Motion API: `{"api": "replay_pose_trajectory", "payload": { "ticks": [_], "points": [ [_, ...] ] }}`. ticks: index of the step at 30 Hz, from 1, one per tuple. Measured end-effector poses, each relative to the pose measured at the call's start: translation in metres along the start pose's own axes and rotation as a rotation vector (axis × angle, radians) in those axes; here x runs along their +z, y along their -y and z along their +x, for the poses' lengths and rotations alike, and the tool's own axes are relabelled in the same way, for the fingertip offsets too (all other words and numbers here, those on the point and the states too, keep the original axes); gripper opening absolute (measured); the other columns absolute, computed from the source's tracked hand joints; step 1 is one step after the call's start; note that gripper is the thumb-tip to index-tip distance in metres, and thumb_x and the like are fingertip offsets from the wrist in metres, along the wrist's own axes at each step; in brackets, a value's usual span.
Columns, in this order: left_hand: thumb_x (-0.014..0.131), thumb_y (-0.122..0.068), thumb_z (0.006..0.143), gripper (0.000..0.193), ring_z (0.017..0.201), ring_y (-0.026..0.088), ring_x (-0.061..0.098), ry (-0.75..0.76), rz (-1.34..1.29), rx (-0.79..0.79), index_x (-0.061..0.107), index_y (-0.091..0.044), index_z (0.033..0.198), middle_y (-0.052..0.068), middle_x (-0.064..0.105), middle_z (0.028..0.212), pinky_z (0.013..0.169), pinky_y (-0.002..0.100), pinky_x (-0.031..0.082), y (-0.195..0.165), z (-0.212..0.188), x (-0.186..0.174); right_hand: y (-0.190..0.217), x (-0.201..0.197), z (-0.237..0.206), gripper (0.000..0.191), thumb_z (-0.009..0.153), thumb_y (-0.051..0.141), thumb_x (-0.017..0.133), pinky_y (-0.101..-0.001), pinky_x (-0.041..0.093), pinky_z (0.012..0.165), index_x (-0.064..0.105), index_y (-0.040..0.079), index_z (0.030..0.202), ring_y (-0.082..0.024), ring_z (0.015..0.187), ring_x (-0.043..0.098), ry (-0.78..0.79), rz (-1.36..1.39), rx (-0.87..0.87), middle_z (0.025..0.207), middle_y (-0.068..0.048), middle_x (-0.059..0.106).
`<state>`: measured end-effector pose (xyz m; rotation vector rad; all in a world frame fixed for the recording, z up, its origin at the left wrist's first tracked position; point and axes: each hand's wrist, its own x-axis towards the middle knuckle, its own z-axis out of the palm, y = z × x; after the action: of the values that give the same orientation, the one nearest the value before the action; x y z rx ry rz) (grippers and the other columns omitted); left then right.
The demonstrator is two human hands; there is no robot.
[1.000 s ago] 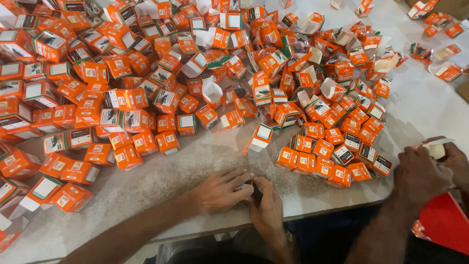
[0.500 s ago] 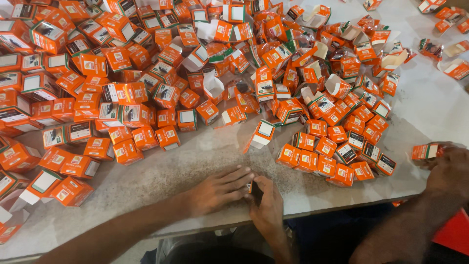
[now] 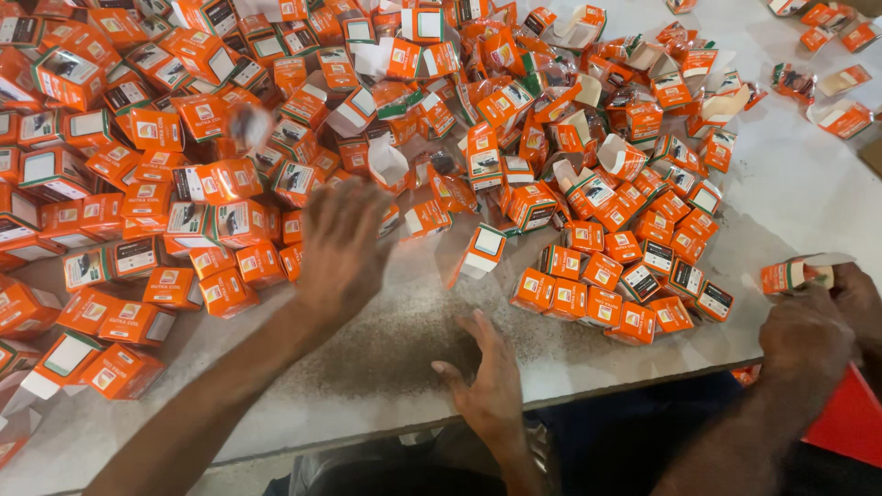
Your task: The person repeatedly picks small orange and white cardboard boxes from a large pile on a table, folds the flaps to close them, and places the assembled boxes into a growing stack. A second person works alongside, performing the same task.
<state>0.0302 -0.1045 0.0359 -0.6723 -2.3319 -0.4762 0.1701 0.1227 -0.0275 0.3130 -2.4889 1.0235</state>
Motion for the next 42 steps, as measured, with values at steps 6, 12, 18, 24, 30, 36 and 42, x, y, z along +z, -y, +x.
{"api": "replay_pose_trajectory", "payload": {
  "ticks": [6,12,18,24,30,36,42],
  "points": [
    [0.075,-0.021,0.075,0.061,0.122,0.028,0.060,0.117,0.243,0.121,0.060,-0.004,0.132,0.011,0.069,0.097,0.119,0.064,0.027,-0.030,0.045,0.058,-0.003,-0.004,0.003,0.072,0.084,0.026,0.084,-0.0483,0.047,0.110,0.047,0.006,0.142,-0.038,0.130,0.059,0.034,0.018,-0.039,0.136,-0.016,0.065],
    [0.068,-0.029,0.084,0.036,0.064,0.039,0.067,0.386,-0.283,-0.129,0.065,-0.005,0.111,0.017,0.068,0.065,0.078,0.055,0.050,-0.065,0.007,0.014,0.001,-0.002,0.001,0.075,0.089,0.020,0.079,-0.0541,0.040,0.115,0.035,-0.002,0.145,-0.057,0.139,0.041,-0.152,-0.188,-0.238,0.148,-0.039,0.037],
    [0.063,-0.027,0.095,0.022,0.063,0.044,0.064,0.542,-0.410,-0.099,0.068,-0.005,0.093,0.021,0.065,0.066,0.063,0.060,0.049,-0.068,0.014,0.026,-0.005,-0.005,-0.003,0.077,0.077,-0.010,0.065,-0.0526,0.047,0.112,0.040,-0.005,0.149,-0.044,0.136,0.054,0.041,0.064,-0.016,0.145,-0.023,0.056],
    [0.075,-0.032,0.077,0.043,0.083,0.035,0.069,0.230,-0.137,0.136,0.064,-0.004,0.109,0.018,0.068,0.097,0.065,0.049,0.055,-0.022,0.091,0.125,-0.004,-0.010,0.004,0.074,0.084,0.011,0.080,-0.0503,0.043,0.112,0.040,-0.003,0.145,-0.043,0.131,0.056,0.041,0.137,-0.223,0.142,-0.022,0.057],
    [0.074,-0.026,0.078,0.052,0.092,0.033,0.067,0.333,0.097,0.257,0.060,-0.015,0.127,0.013,0.066,0.095,0.071,0.047,0.054,-0.014,0.068,0.166,-0.001,-0.015,0.007,0.065,0.079,0.014,0.084,-0.0451,0.047,0.103,0.055,0.000,0.136,-0.043,0.122,0.059,0.024,0.165,-0.015,0.132,-0.024,0.059],
    [0.076,-0.010,0.079,0.046,0.096,0.037,0.067,0.182,-0.392,0.084,0.060,-0.009,0.122,0.016,0.067,0.106,0.075,0.049,0.054,-0.015,0.027,0.083,0.001,-0.012,0.006,0.063,0.067,0.023,0.095,-0.0381,0.055,0.081,0.067,0.001,0.118,-0.033,0.094,0.069,0.013,0.202,0.211,0.102,-0.015,0.070],
    [0.079,-0.005,0.083,0.035,0.106,0.039,0.073,-0.224,-0.589,0.544,0.060,0.000,0.112,0.028,0.061,0.129,0.084,0.047,0.065,-0.056,-0.038,-0.016,0.003,-0.011,0.011,0.058,0.066,0.018,0.091,-0.0408,0.055,0.084,0.067,0.001,0.116,-0.036,0.098,0.069,-0.075,0.214,-0.013,0.106,-0.016,0.071]
  ]
}}
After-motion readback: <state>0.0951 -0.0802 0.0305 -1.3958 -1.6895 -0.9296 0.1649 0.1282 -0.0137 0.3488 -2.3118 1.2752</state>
